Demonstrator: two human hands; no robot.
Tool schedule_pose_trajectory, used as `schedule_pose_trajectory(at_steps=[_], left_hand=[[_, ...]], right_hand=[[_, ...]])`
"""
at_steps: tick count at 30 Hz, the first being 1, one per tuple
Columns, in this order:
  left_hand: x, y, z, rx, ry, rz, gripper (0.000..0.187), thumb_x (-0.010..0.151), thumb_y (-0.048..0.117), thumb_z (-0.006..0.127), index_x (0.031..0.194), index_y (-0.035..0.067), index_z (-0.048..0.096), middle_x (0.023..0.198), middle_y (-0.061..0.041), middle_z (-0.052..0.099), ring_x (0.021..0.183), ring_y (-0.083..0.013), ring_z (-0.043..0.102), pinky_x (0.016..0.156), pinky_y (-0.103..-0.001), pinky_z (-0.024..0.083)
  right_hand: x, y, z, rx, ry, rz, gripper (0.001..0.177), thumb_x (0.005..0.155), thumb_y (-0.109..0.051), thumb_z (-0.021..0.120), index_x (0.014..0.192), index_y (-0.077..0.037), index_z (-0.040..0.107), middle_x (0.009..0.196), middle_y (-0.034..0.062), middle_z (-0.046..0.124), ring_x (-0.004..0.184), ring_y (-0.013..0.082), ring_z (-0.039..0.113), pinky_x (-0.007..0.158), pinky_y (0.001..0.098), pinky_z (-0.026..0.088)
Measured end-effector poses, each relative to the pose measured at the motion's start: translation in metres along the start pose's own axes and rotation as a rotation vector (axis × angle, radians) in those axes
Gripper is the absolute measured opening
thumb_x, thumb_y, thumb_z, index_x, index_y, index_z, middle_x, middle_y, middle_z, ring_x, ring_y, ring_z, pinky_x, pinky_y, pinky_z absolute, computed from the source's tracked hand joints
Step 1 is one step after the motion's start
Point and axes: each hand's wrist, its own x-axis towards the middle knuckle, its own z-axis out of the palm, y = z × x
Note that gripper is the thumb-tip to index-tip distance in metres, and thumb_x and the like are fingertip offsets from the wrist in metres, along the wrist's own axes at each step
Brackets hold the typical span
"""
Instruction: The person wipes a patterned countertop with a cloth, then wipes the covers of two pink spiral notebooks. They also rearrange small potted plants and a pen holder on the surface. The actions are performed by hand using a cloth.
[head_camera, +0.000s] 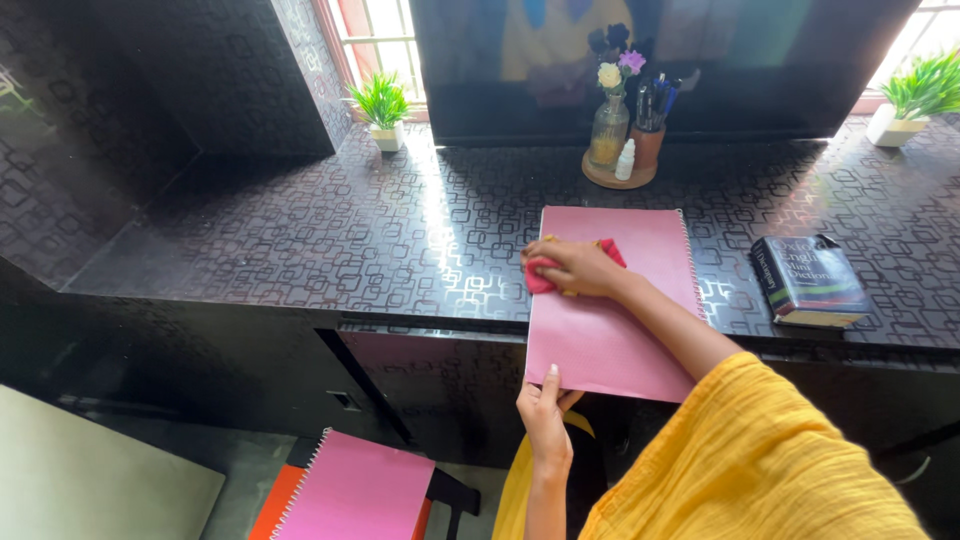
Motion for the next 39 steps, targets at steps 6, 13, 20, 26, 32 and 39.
schedule_pose_trajectory(at_steps=[6,13,20,26,32,39], left_hand=[[0.0,0.0,-0.002,-0.003,-0.032,-0.01,0.029,0.099,0.015,0.059,0.119,-0.005,0.064,0.1,-0.012,0.074,0.085,-0.0174,0.075,0.078,-0.036,0.067],[0.005,-0.006,-0.008,-0.116,-0.038,-0.035,0.028,0.098,0.013,0.062,0.121,-0.003,0.063,0.099,-0.012,0.074,0.081,-0.0182,0.076,0.071,-0.034,0.067],[0.004,-0.016,-0.005,-0.152,-0.012,-0.039,0.027,0.099,0.013,0.063,0.121,-0.001,0.064,0.095,-0.009,0.075,0.076,-0.0155,0.075,0.063,-0.029,0.065],[-0.001,-0.03,0.005,-0.149,0.047,-0.07,0.027,0.097,0.011,0.063,0.121,0.001,0.066,0.093,-0.008,0.076,0.071,-0.0143,0.074,0.057,-0.027,0.063],[0.006,-0.032,-0.006,-0.173,0.02,-0.027,0.025,0.098,0.01,0.065,0.121,0.0,0.066,0.091,-0.006,0.074,0.068,-0.0114,0.071,0.057,-0.027,0.063],[0.005,-0.022,-0.009,-0.136,0.036,-0.021,0.025,0.096,0.011,0.066,0.119,0.0,0.067,0.089,-0.006,0.074,0.068,-0.0106,0.071,0.06,-0.027,0.064]], right_hand=[[0.015,0.05,0.004,-0.118,0.174,0.153,0.032,0.094,-0.031,0.062,0.124,-0.022,0.07,0.132,0.0047,0.07,0.107,0.034,0.071,0.09,0.046,0.055],[0.013,0.088,-0.003,-0.294,0.286,0.368,0.041,0.094,-0.04,0.06,0.13,-0.023,0.068,0.118,0.0157,0.073,0.107,0.0382,0.068,0.091,0.0507,0.053],[-0.051,0.13,-0.043,-0.535,0.335,0.561,0.035,0.099,-0.039,0.059,0.122,-0.016,0.07,0.117,0.0169,0.074,0.114,0.0366,0.069,0.117,0.0634,0.035],[-0.098,0.139,-0.051,-0.621,0.477,0.609,0.04,0.095,-0.035,0.061,0.123,-0.008,0.068,0.12,0.0177,0.072,0.126,0.0395,0.059,0.111,0.0743,0.023],[-0.127,0.11,-0.038,-0.556,0.399,0.563,0.04,0.098,-0.037,0.06,0.128,-0.01,0.065,0.13,0.0185,0.067,0.126,0.0368,0.06,0.115,0.0674,0.03],[-0.148,0.045,-0.028,-0.581,0.365,0.525,0.039,0.095,-0.036,0.061,0.126,-0.013,0.064,0.135,0.0141,0.066,0.135,0.0324,0.056,0.105,0.0665,0.034]])
